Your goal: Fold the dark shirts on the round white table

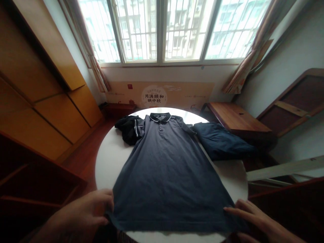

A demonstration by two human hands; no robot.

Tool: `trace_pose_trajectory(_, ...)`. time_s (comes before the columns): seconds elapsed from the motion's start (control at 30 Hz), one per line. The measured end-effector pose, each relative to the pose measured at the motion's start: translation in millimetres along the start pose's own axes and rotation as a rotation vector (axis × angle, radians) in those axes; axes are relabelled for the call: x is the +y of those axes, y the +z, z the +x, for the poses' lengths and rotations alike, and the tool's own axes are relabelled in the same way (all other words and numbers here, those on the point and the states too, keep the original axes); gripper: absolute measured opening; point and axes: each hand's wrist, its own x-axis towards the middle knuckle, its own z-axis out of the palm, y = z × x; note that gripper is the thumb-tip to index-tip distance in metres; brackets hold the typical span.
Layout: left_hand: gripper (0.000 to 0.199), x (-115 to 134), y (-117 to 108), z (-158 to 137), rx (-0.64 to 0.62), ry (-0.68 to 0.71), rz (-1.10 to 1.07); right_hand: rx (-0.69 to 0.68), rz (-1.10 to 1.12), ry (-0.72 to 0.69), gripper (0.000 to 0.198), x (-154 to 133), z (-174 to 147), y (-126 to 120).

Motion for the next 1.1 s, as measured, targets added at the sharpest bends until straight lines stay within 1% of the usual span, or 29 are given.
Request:
trace_pose_trajectory(0.03,0.019,0,-9,5,-0.026,-0.023,-0.023,-0.025,0.001,-0.031,0.043,-3,7,-5)
trace_pose_trajectory(0.07,0.016,-2,-21,15,-0.018,-0.038,-0.025,-0.037,0.005,-0.063,0.046,-8,19,-10)
trace_pose_trajectory(0.1,0.017,-4,-35,29,0.017,-0.044,-0.007,-0.034,0.011,-0.080,0.045,-14,36,-12)
trace_pose_trajectory(0.13,0.024,-8,-50,49,0.095,-0.031,0.033,0.000,0.016,-0.063,0.039,-22,57,-12)
trace_pose_trajectory(0.17,0.030,-11,-67,73,0.207,-0.016,0.080,0.000,0.032,-0.050,0.032,-33,82,-10)
trace_pose_trajectory(0.2,0.032,-15,-83,100,0.324,0.001,0.126,-0.049,0.076,-0.082,0.028,-45,109,-5)
trace_pose_trajectory(0.23,0.033,-18,-99,131,0.404,0.000,0.169,-0.132,0.132,-0.130,0.027,-59,137,1)
trace_pose_trajectory(0.3,0.033,-22,-124,193,0.582,-0.079,0.237,-0.249,0.256,-0.244,0.026,-87,193,21)
trace_pose_trajectory(0.33,0.033,-23,-133,223,0.652,-0.139,0.279,-0.293,0.284,-0.302,0.027,-100,219,33)
trace_pose_trajectory(0.37,0.035,-23,-138,250,0.683,-0.219,0.311,-0.300,0.285,-0.341,0.031,-111,241,47)
trace_pose_trajectory(0.4,0.041,-23,-141,274,0.661,-0.310,0.323,-0.293,0.272,-0.382,0.037,-120,259,61)
trace_pose_trajectory(0.43,0.048,-23,-142,293,0.630,-0.400,0.323,-0.279,0.250,-0.391,0.045,-127,274,76)
trace_pose_trajectory(0.47,0.053,-24,-141,309,0.592,-0.468,0.317,-0.282,0.228,-0.393,0.050,-131,284,91)
trace_pose_trajectory(0.5,0.052,-26,-139,320,0.562,-0.512,0.308,-0.291,0.208,-0.381,0.055,-133,290,104)
trace_pose_trajectory(0.57,0.038,-31,-135,333,0.557,-0.523,0.300,-0.306,0.190,-0.339,0.060,-133,295,125)
trace_pose_trajectory(0.63,0.024,-39,-135,334,0.614,-0.480,0.306,-0.297,0.200,-0.308,0.060,-131,292,137)
trace_pose_trajectory(0.67,0.021,-43,-136,332,0.651,-0.459,0.307,-0.285,0.209,-0.301,0.060,-130,290,139)
trace_pose_trajectory(0.77,0.028,-54,-148,322,0.759,-0.420,0.280,-0.267,0.228,-0.291,0.059,-129,286,141)
trace_pose_trajectory(0.87,0.035,-64,-166,307,0.858,-0.436,0.228,-0.275,0.233,-0.280,0.058,-130,286,140)
trace_pose_trajectory(0.93,0.035,-75,-178,294,0.905,-0.454,0.202,-0.274,0.240,-0.275,0.058,-131,286,139)
trace_pose_trajectory(1.03,0.030,-95,-196,270,0.972,-0.512,0.163,-0.265,0.254,-0.274,0.058,-132,286,138)
trace_pose_trajectory(1.1,0.028,-105,-204,257,0.985,-0.594,0.180,-0.265,0.258,-0.274,0.058,-132,286,138)
